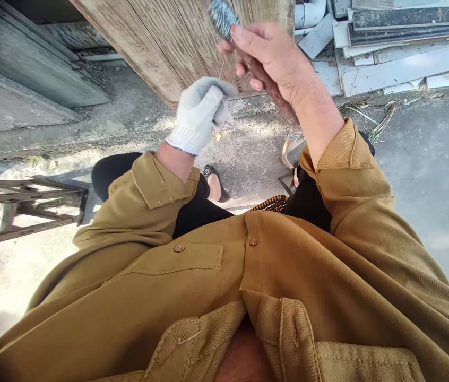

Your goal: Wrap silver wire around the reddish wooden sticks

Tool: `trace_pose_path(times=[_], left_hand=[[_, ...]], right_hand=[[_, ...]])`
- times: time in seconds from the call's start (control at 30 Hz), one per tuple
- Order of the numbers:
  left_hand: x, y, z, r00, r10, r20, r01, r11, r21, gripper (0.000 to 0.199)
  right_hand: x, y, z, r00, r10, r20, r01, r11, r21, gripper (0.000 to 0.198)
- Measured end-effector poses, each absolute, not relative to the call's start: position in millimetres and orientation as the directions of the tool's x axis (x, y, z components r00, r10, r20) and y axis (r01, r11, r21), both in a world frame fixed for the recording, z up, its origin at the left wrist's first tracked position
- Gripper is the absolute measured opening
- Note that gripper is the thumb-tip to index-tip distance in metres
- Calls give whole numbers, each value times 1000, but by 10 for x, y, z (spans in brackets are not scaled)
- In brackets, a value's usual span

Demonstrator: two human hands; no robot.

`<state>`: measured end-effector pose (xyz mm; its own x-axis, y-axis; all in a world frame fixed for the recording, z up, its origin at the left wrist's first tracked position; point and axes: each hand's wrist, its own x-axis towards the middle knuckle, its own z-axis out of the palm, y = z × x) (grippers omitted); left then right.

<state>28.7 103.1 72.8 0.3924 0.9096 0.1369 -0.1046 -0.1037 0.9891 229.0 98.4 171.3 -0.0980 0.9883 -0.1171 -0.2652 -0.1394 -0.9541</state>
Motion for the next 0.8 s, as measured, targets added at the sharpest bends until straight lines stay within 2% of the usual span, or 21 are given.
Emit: trace_pose_path(times=[0.07, 0.1, 0.17, 0.23, 0.3, 0.37, 0.47, 0.53, 0.57, 0.63, 0.7, 0.73, 0.77, 0.8], left_hand=[[195, 1088, 870, 511, 855, 85, 75, -143, 987, 21], [149, 1111, 944, 572, 820, 32, 141, -137, 981, 24], [58, 1158, 1079, 643, 765, -43, 257, -162, 953, 24], [-36, 1215, 1174, 653, 753, -74, 342, -206, 917, 24], [-124, 1274, 1231, 660, 747, -79, 372, -233, 899, 25], [-169, 1295, 1273, 691, 713, -118, 345, -182, 921, 27], [-107, 1208, 1344, 777, 557, -294, 406, -87, 910, 27], [-20, 1114, 1377, 798, 495, -343, 427, -64, 902, 22], [11, 1079, 1380, 812, 480, -333, 404, -51, 913, 19], [16, 1056, 1352, 827, 494, -268, 339, -58, 939, 16], [-54, 1098, 1288, 807, 552, -211, 306, -85, 948, 15], [-103, 1135, 1249, 805, 555, -209, 320, -108, 941, 15], [-151, 1175, 1208, 803, 559, -206, 326, -123, 937, 13], [-189, 1215, 1169, 805, 556, -207, 327, -125, 937, 13]], right_hand=[[2314, 1045, 1772, 32, 990, -137, -206, -128, -970, 40], [2327, 1076, 1779, 98, 986, -136, -125, -124, -984, 38], [2356, 1126, 1750, 162, 981, -109, 153, -134, -979, 40], [2392, 1144, 1689, 86, 990, -114, 447, -141, -884, 49], [2423, 1126, 1631, -65, 972, -226, 614, -139, -777, 57], [2435, 1085, 1595, -105, 936, -336, 600, -209, -772, 59], [2410, 1028, 1576, -81, 907, -413, 327, -367, -871, 52], [2383, 1018, 1569, -92, 902, -421, 203, -397, -895, 49], [2373, 1019, 1564, -90, 908, -409, 242, -378, -894, 48], [2362, 1027, 1553, -71, 928, -365, 522, -277, -807, 49], [2373, 1026, 1546, -179, 885, -430, 844, -85, -529, 47], [2388, 1017, 1547, -254, 813, -525, 923, 41, -382, 44], [2413, 1005, 1551, -321, 700, -638, 942, 164, -294, 41], [2448, 988, 1559, -386, 557, -735, 922, 258, -289, 39]])
